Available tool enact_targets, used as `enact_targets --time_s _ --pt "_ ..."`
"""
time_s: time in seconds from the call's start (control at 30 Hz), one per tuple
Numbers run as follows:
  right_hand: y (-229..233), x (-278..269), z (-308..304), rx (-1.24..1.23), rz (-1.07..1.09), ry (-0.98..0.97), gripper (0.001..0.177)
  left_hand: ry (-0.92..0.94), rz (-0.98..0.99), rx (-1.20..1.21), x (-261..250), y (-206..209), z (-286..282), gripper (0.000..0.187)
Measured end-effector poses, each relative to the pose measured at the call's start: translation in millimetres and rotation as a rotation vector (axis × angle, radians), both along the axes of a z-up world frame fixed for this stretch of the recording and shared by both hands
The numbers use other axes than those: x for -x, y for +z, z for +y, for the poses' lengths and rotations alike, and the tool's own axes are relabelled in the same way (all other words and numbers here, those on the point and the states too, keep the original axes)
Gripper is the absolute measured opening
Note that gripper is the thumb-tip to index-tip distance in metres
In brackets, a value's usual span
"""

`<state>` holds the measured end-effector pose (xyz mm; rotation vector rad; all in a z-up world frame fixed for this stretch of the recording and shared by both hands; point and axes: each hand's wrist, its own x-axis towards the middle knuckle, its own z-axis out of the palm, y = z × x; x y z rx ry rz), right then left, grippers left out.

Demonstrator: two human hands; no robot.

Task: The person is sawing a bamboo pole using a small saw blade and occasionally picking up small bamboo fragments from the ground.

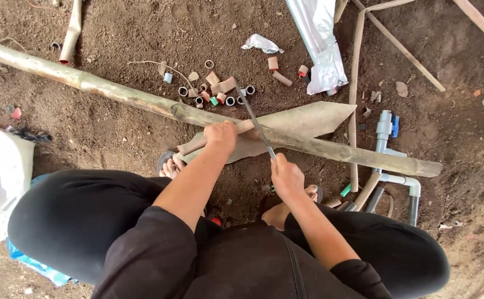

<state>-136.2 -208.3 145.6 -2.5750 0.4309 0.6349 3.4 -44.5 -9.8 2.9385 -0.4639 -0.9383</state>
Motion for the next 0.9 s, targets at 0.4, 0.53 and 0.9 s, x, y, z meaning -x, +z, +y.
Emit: enact_targets --time_s 0.4,0.53,0.9 --pt "-35.5 35.0 -10.2 0.164 0.121 0.012 0.038 0.036 0.020 0.023 0.8 -2.7 -3.1 0.033" --pt "-30.6 30.9 -7.6 0.193 0.217 0.009 0.039 0.037 0.021 0.025 -1.8 -3.2 -2.1 0.035" --pt "-19.5 -33.6 18.7 0.087 0.145 0.112 0.033 0.041 0.011 0.008 1.9 -5.9 0.6 0.033"
